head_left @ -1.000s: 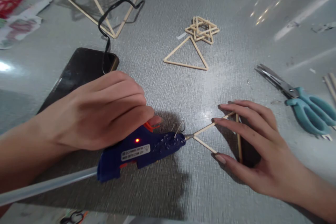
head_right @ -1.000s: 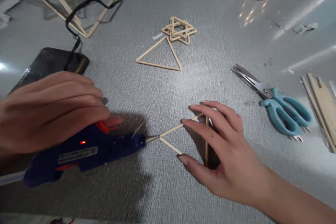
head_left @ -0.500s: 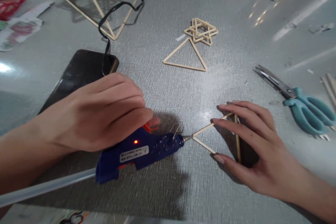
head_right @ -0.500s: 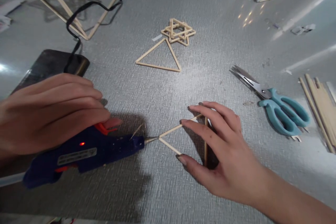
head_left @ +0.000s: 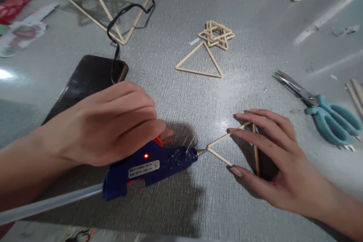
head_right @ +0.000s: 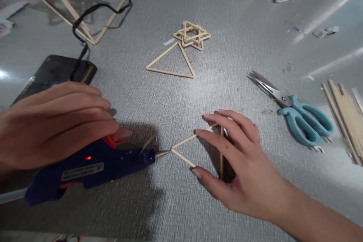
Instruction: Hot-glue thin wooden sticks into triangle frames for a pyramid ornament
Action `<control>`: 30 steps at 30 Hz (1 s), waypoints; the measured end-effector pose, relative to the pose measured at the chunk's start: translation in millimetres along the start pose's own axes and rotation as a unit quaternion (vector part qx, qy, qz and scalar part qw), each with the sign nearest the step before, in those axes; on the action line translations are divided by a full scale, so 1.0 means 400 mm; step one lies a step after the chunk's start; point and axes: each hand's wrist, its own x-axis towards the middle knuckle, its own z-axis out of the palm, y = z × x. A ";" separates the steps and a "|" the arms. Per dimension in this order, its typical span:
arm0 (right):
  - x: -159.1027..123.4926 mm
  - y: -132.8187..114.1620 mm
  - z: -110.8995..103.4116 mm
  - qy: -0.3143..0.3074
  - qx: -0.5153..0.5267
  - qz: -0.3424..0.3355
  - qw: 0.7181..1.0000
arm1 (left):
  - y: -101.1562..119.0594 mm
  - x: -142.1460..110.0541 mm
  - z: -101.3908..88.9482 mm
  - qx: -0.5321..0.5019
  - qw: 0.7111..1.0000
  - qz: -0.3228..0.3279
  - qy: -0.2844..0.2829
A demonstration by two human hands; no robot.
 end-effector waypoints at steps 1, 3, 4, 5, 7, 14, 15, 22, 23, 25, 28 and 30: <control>0.000 0.000 0.000 0.001 0.001 0.000 1.000 | -0.002 0.000 0.001 -0.001 1.000 0.002 -0.002; 0.000 -0.001 0.001 0.003 0.004 0.002 1.000 | -0.003 -0.001 0.002 -0.002 1.000 0.000 -0.001; 0.000 -0.001 0.001 0.005 0.006 0.004 1.000 | -0.002 -0.001 0.001 -0.003 1.000 -0.003 -0.001; -0.001 0.000 0.002 0.007 0.008 0.006 1.000 | -0.001 0.000 0.000 -0.004 1.000 -0.008 0.002; -0.002 0.000 0.004 0.009 0.010 0.008 1.000 | 0.003 0.002 -0.004 -0.010 1.000 -0.025 0.004; -0.002 -0.001 0.003 0.008 0.010 0.008 1.000 | 0.010 0.004 0.001 -0.010 0.999 -0.053 0.003; -0.002 -0.001 0.003 0.008 0.010 0.009 1.000 | 0.008 0.003 0.004 -0.007 0.999 -0.052 0.003; 0.000 -0.001 0.003 0.007 0.006 0.007 1.000 | 0.004 0.012 -0.003 0.001 1.000 -0.030 0.007; 0.000 -0.001 0.003 0.007 0.005 0.004 1.000 | 0.006 0.013 -0.006 0.004 0.999 -0.032 0.001; 0.001 0.000 0.002 0.007 0.002 0.000 1.000 | 0.008 0.015 -0.010 0.013 1.000 -0.027 -0.001; 0.001 -0.001 0.002 0.005 0.001 0.001 1.000 | 0.011 0.013 -0.010 0.021 1.000 -0.021 -0.003; 0.001 -0.001 0.001 0.005 0.000 0.000 1.000 | 0.012 0.011 -0.008 0.017 1.000 -0.022 -0.005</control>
